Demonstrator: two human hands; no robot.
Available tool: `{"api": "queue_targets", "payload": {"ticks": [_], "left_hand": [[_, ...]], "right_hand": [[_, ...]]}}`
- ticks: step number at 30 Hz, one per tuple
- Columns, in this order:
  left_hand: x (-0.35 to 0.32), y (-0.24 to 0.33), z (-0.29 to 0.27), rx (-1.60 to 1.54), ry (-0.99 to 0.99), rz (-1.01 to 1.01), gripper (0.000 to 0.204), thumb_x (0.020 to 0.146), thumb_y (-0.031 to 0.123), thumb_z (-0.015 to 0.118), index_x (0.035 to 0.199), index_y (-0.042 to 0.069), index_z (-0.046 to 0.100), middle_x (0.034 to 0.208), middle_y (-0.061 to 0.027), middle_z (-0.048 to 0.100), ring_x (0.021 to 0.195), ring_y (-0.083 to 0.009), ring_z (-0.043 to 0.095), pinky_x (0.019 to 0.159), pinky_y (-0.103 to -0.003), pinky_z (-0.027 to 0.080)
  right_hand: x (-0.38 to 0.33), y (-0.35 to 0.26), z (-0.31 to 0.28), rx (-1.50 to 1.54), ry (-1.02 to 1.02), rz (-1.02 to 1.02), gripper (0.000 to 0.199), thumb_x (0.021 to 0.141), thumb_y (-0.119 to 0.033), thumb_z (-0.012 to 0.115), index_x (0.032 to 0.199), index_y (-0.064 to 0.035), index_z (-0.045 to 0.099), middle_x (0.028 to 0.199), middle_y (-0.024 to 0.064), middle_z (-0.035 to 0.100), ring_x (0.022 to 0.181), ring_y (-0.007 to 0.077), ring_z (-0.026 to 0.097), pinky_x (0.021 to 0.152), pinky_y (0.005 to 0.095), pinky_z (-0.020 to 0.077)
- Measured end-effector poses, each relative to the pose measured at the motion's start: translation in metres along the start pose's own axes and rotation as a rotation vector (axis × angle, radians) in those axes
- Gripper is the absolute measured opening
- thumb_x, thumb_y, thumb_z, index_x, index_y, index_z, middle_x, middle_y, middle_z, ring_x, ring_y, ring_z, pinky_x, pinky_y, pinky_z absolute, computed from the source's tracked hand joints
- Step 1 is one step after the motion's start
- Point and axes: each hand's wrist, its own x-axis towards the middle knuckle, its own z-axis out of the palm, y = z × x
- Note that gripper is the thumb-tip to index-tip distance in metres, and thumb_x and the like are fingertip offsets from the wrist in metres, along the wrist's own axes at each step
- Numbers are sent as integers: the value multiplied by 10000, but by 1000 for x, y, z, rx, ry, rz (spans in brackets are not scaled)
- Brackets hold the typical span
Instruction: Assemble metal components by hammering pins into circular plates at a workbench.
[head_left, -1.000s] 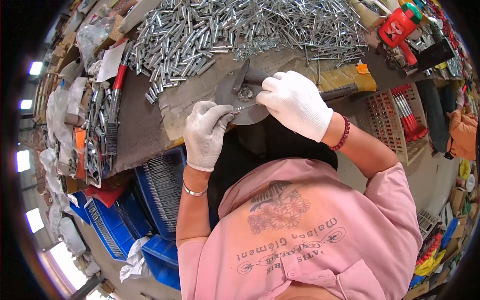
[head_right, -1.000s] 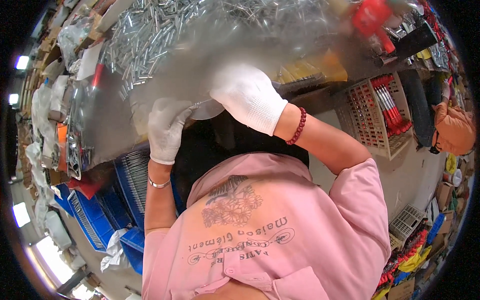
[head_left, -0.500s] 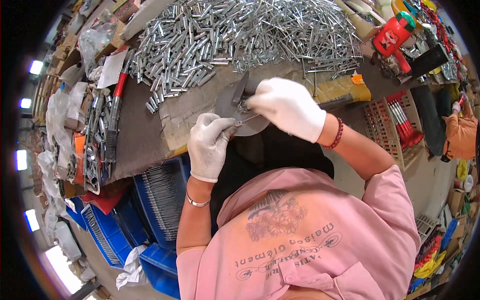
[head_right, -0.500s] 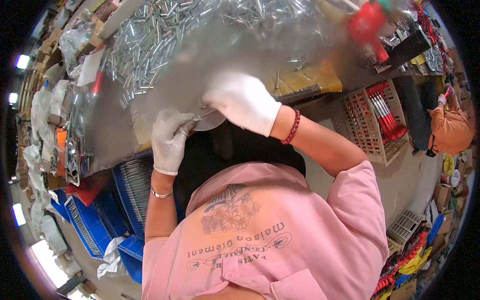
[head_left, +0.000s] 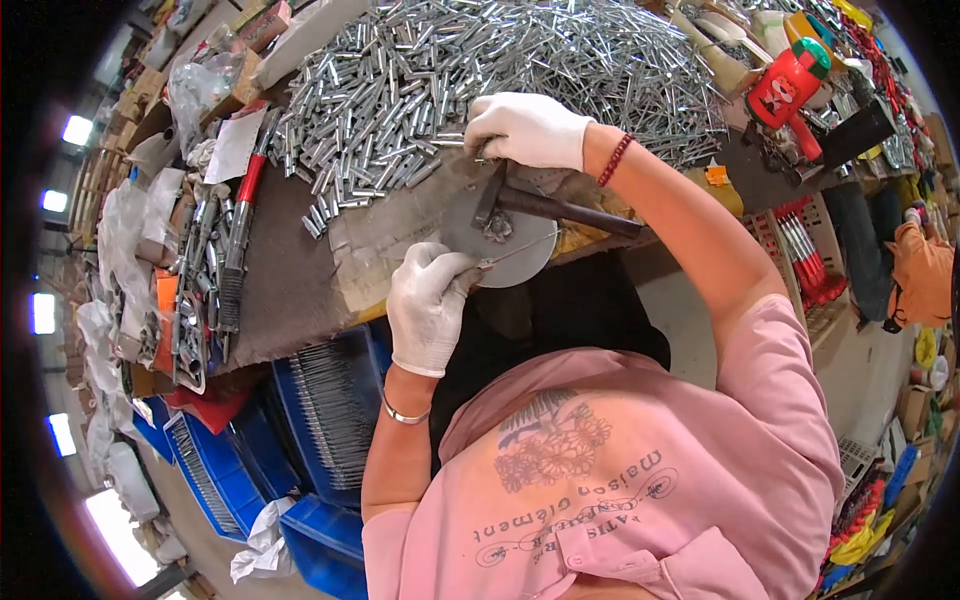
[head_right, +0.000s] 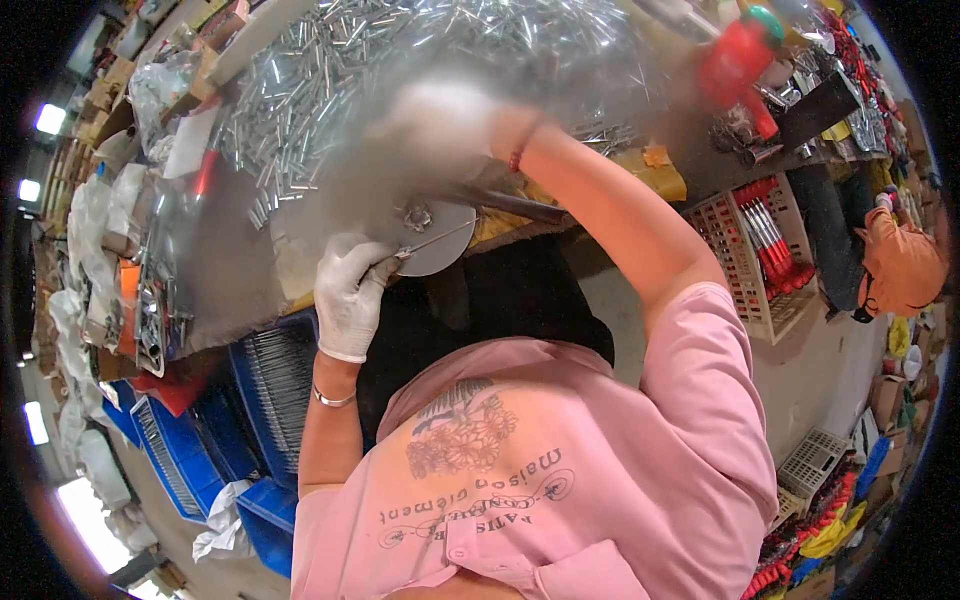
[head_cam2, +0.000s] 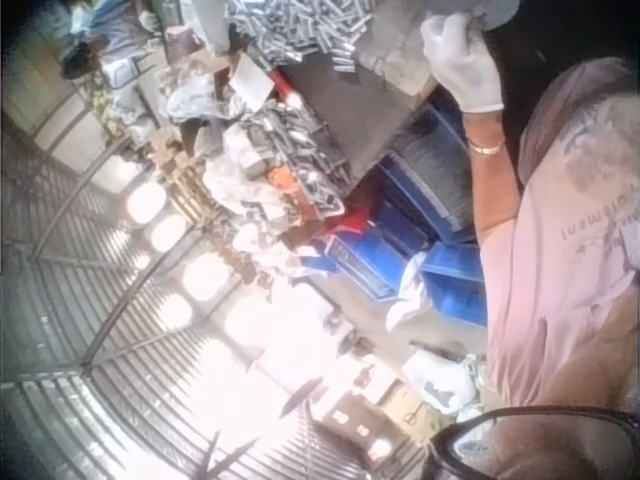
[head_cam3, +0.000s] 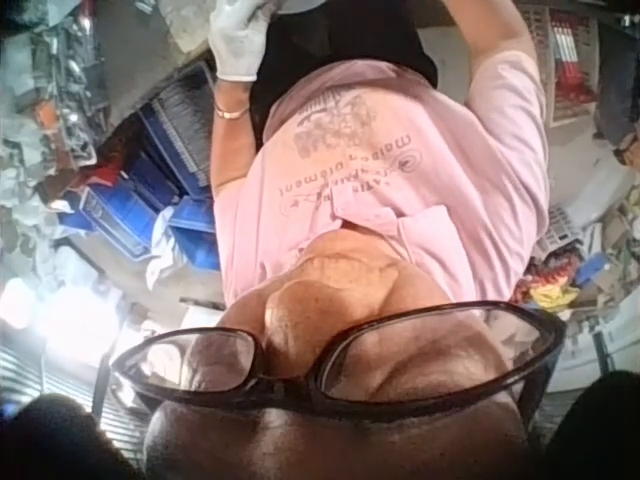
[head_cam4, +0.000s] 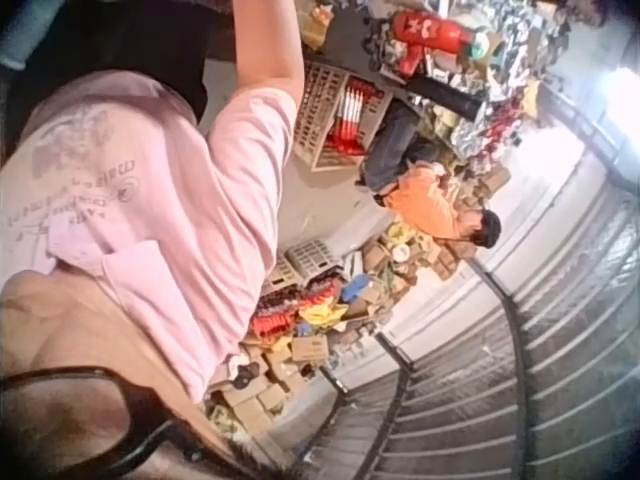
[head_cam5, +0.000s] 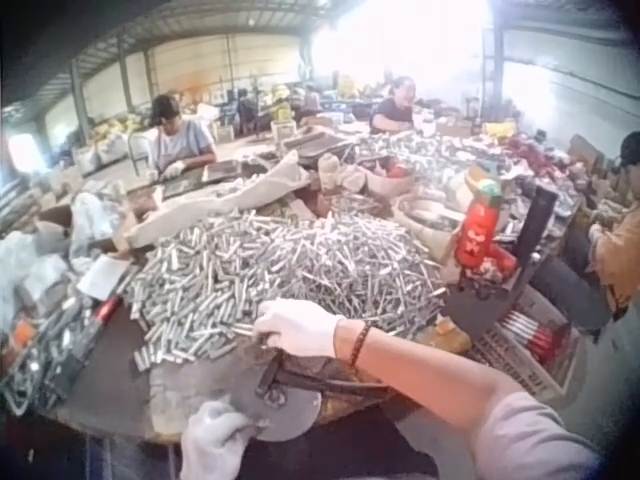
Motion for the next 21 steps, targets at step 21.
{"api": "queue_targets", "payload": {"ticks": [21], "left_hand": [[0, 0, 0, 6, 50, 87, 179, 811, 47, 875, 960, 89, 786, 878, -100, 664, 814, -313, 681, 703, -410, 546]], "right_hand": [[-64, -2, -26, -290, 83, 100, 134, 947, -169, 639, 1001, -63, 702, 1068, 130, 680, 999, 358, 690, 871, 459, 572]]}}
